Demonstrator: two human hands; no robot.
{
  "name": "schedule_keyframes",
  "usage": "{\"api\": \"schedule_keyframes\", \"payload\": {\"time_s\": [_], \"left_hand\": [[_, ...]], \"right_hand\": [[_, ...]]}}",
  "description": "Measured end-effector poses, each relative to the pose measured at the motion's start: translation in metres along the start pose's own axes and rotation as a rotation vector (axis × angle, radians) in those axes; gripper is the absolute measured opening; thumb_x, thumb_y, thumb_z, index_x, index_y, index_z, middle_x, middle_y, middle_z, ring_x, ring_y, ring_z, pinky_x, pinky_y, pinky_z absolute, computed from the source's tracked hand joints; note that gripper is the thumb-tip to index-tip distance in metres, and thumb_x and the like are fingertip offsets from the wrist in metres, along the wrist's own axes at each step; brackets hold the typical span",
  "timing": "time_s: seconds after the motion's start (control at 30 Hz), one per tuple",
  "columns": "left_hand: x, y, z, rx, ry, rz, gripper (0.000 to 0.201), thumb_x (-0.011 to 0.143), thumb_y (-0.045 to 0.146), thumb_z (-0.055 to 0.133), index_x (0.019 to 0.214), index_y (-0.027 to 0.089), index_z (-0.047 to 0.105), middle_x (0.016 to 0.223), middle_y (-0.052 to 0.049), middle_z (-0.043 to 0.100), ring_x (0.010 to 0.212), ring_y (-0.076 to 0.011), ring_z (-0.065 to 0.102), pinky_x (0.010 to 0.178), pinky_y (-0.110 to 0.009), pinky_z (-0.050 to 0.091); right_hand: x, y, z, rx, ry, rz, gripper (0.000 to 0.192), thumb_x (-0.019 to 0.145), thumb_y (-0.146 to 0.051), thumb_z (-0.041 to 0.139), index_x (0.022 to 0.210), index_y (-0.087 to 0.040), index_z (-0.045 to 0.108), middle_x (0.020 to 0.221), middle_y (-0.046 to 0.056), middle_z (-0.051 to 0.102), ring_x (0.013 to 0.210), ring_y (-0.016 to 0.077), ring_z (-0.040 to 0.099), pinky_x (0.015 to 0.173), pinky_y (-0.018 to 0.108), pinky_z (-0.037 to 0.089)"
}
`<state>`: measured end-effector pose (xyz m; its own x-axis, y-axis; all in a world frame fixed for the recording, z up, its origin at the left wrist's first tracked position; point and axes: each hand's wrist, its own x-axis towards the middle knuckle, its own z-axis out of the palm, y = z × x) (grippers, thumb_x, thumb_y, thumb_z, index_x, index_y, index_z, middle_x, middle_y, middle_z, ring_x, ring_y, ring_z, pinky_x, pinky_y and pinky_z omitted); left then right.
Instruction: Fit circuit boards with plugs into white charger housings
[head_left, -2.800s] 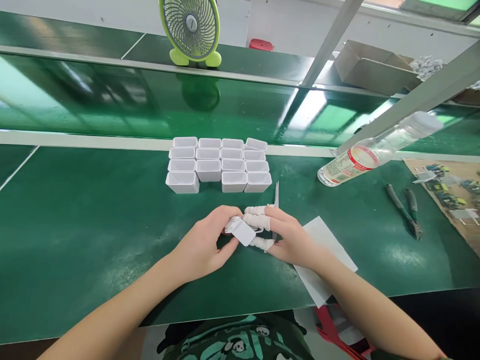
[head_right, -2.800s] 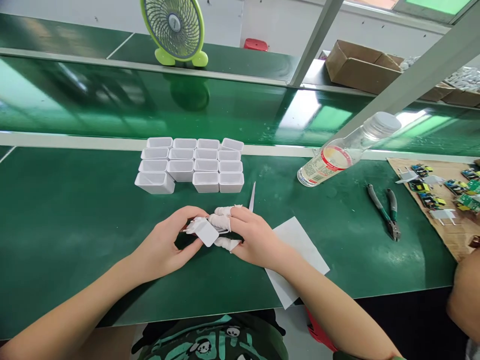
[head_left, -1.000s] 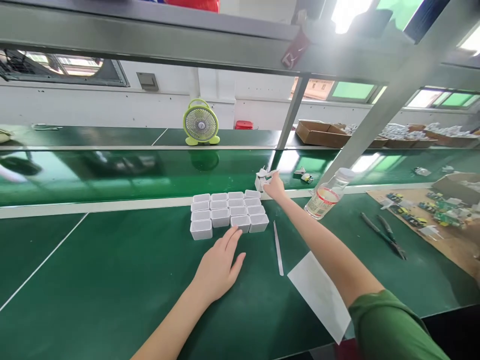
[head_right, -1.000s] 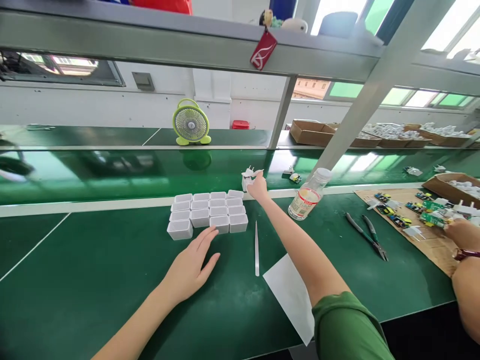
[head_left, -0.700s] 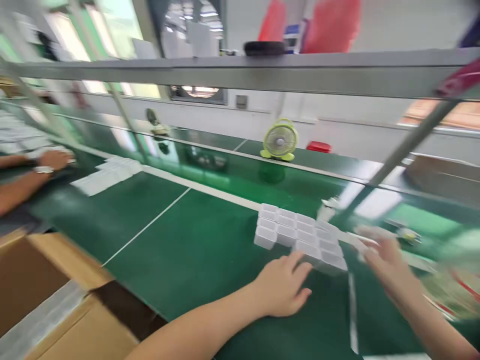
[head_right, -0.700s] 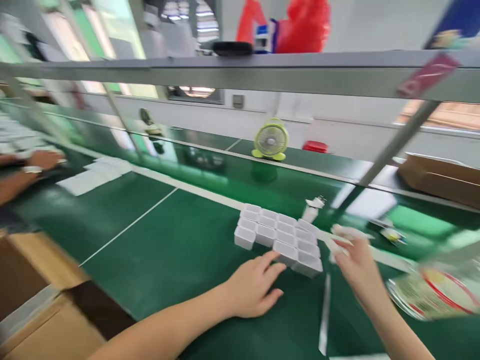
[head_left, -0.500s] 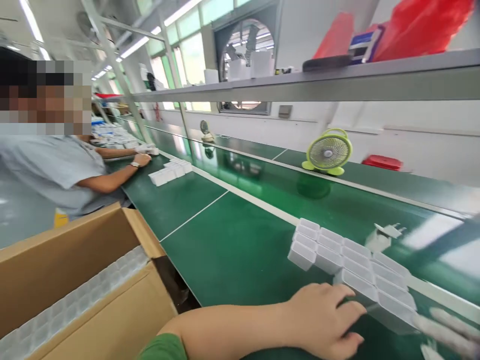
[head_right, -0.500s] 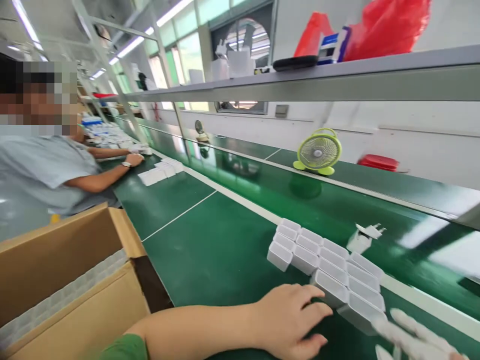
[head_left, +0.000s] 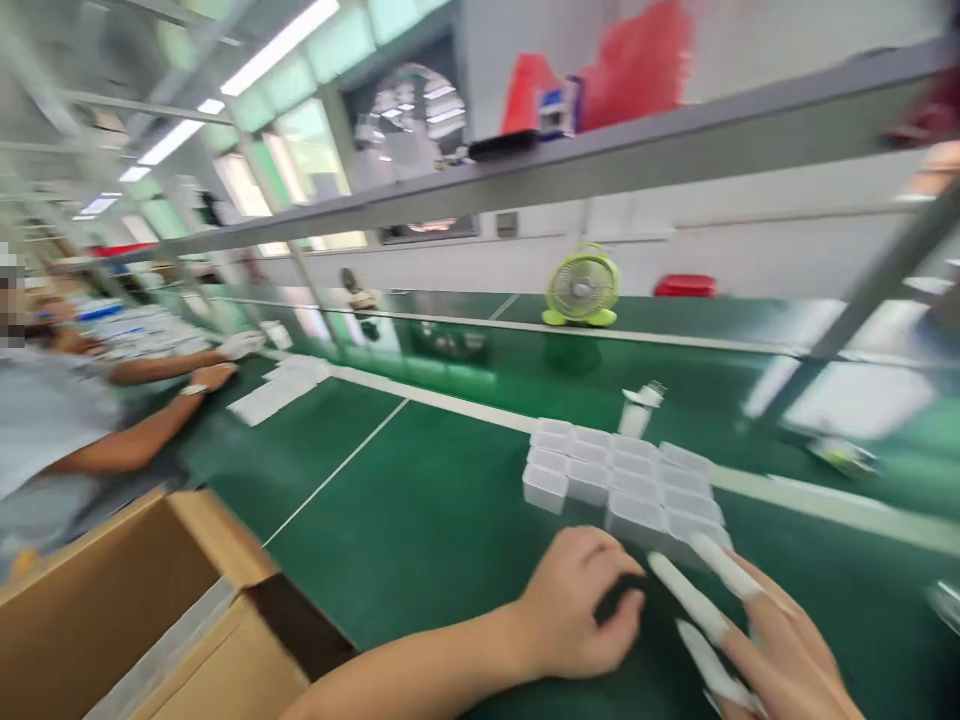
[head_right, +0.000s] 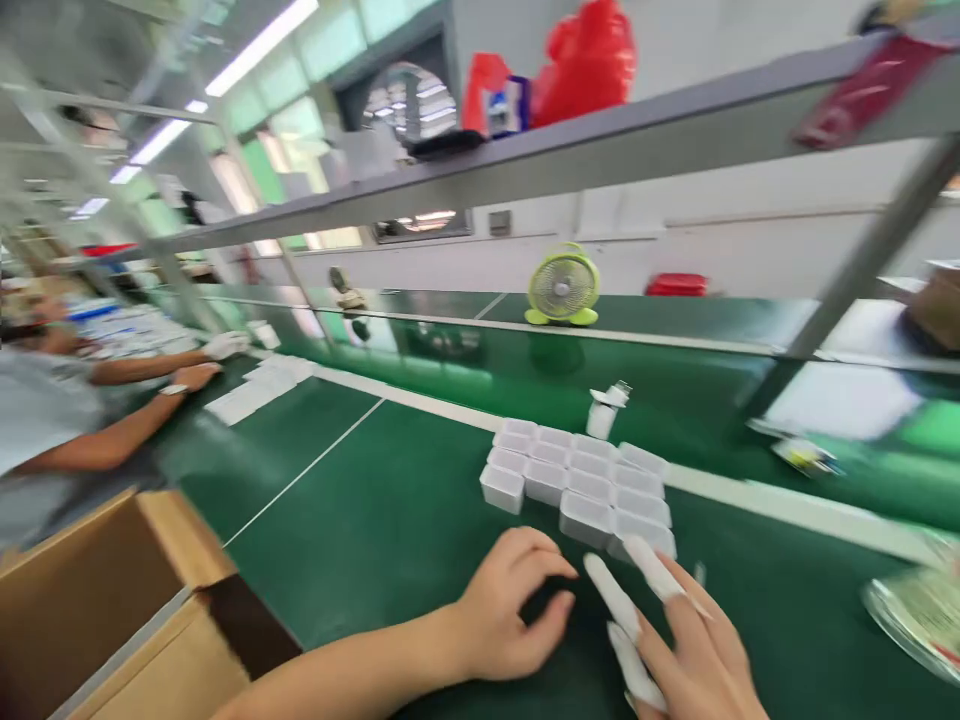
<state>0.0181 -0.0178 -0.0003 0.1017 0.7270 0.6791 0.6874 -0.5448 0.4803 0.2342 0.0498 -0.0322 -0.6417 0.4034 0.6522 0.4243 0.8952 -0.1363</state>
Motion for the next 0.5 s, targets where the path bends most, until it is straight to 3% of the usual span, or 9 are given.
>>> {"api": "schedule_keyframes", "payload": {"time_s": [0.1, 0.27, 0.5], "left_hand": [[0.002, 0.007, -0.009, -0.059, -0.028, 0.011, 0.009, 0.087, 0.014, 0.055, 0.094, 0.018, 0.059, 0.069, -0.001, 0.053, 0.066, -0.0131, 0.052, 0.061, -0.025, 0.044], [0.003, 0.008, -0.010, -0.070, -0.237, 0.038, 0.011, 0.089, 0.020, 0.062, 0.100, 0.018, 0.060, 0.065, 0.002, 0.049, 0.062, -0.0117, 0.049, 0.060, -0.024, 0.042], [-0.002, 0.011, 0.001, -0.002, -0.194, -0.041, 0.007, 0.088, 0.020, 0.063, 0.082, 0.019, 0.060, 0.057, 0.005, 0.047, 0.054, -0.0088, 0.049, 0.054, -0.021, 0.040]], "right_hand": [[0.007, -0.023, -0.014, -0.107, -0.138, 0.094, 0.080, 0.074, 0.000, 0.049, 0.149, -0.023, 0.040, 0.144, 0.019, 0.043, 0.141, 0.0422, 0.032, 0.105, 0.061, 0.041], [0.022, -0.026, -0.013, -0.105, -0.273, 0.151, 0.080, 0.075, -0.006, 0.054, 0.151, -0.022, 0.036, 0.153, 0.020, 0.032, 0.148, 0.0401, 0.016, 0.114, 0.065, 0.026], [0.014, -0.029, -0.004, -0.152, -0.255, 0.068, 0.057, 0.090, -0.013, 0.049, 0.146, -0.022, 0.043, 0.138, 0.015, 0.054, 0.150, 0.0375, 0.011, 0.118, 0.063, 0.013]]}}
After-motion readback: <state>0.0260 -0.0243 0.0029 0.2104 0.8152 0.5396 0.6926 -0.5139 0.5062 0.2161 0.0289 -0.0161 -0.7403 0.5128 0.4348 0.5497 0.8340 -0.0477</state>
